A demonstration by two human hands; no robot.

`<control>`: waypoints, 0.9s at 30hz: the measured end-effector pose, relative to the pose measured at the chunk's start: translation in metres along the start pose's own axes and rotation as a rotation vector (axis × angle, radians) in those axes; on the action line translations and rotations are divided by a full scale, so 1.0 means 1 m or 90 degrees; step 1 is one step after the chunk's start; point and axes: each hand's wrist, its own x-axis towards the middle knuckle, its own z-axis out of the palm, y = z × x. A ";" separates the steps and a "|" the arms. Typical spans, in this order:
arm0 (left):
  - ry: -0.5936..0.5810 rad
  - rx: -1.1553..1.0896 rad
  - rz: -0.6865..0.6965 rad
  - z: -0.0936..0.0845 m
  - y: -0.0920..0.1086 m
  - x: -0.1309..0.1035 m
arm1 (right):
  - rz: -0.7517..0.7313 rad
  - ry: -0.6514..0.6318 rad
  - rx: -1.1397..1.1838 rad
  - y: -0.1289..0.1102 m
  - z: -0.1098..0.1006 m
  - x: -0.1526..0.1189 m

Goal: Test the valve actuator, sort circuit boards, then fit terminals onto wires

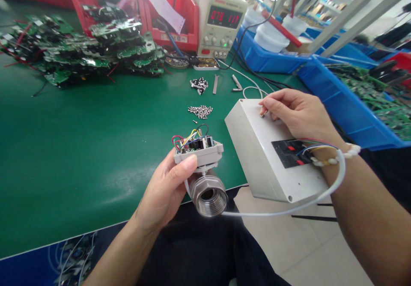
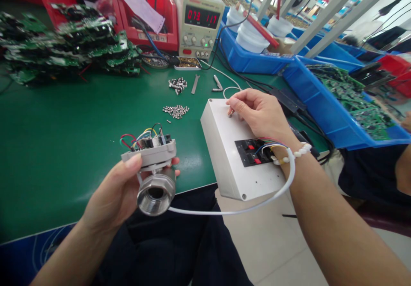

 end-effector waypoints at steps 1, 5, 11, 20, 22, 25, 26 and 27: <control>-0.003 0.005 0.001 0.000 0.000 0.000 | -0.003 0.002 -0.001 0.000 0.000 0.000; -0.020 0.019 0.006 -0.001 -0.001 0.000 | -0.004 0.006 -0.018 -0.001 0.001 0.000; -0.028 0.029 0.019 -0.002 -0.002 0.000 | -0.003 0.001 -0.021 -0.002 0.001 0.000; -0.032 0.043 0.027 -0.002 -0.001 0.000 | 0.001 0.005 -0.017 -0.003 0.001 0.000; -0.038 0.047 0.025 -0.001 -0.001 0.000 | 0.000 0.007 -0.018 -0.004 0.001 0.000; -0.042 0.050 0.024 -0.001 -0.001 0.000 | 0.004 0.009 -0.023 -0.004 0.001 0.000; -0.042 0.050 0.022 -0.002 -0.002 0.000 | 0.007 0.008 -0.025 -0.004 0.001 -0.001; -0.042 0.050 0.022 -0.002 -0.002 -0.001 | 0.009 0.008 -0.027 -0.005 0.001 -0.001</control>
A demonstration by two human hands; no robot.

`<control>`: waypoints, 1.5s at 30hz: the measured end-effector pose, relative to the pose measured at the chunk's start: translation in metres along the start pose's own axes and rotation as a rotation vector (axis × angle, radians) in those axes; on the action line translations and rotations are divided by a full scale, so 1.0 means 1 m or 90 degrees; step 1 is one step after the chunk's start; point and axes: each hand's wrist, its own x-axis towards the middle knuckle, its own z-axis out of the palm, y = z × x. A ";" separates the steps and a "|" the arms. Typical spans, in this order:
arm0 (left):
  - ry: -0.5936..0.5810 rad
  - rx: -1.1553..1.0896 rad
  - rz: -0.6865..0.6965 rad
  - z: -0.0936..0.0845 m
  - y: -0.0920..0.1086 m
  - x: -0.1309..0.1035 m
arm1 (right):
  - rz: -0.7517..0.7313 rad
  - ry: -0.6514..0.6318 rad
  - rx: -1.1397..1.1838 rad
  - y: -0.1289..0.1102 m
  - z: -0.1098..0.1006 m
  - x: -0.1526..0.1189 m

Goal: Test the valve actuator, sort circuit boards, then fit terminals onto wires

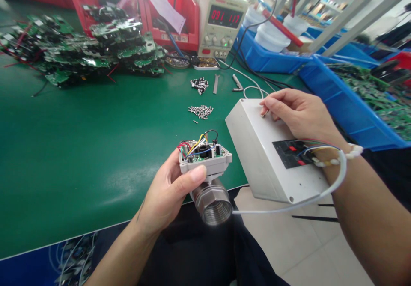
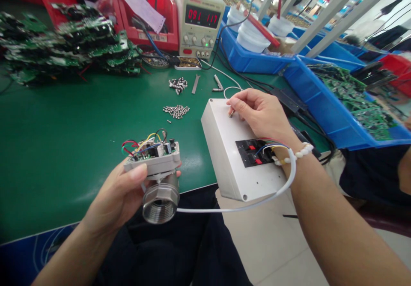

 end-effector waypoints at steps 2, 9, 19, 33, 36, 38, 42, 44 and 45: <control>0.000 0.000 -0.003 0.000 0.000 0.000 | 0.002 0.000 -0.002 0.000 0.000 0.000; 0.009 -0.023 -0.004 0.000 0.001 0.000 | -0.018 -0.002 0.007 0.001 0.000 0.000; 0.026 -0.077 -0.034 0.001 0.003 0.000 | -0.010 0.006 0.021 0.003 0.001 0.001; 0.013 -0.130 -0.039 0.000 0.002 0.000 | 0.037 0.003 -0.020 0.004 -0.001 0.001; 0.008 -0.130 -0.032 0.000 0.002 0.000 | 0.033 0.003 -0.025 0.004 0.000 0.001; 0.010 -0.122 -0.032 0.000 0.002 0.000 | 0.034 0.006 -0.030 0.004 0.000 0.002; 0.019 -0.114 -0.042 0.001 0.003 0.000 | 0.041 0.006 -0.029 0.003 -0.001 0.002; 0.021 -0.118 -0.041 0.001 0.002 0.000 | 0.041 0.005 -0.027 0.004 -0.001 0.002; 0.023 -0.119 -0.038 0.001 0.002 0.000 | 0.040 0.005 -0.026 0.004 -0.002 0.002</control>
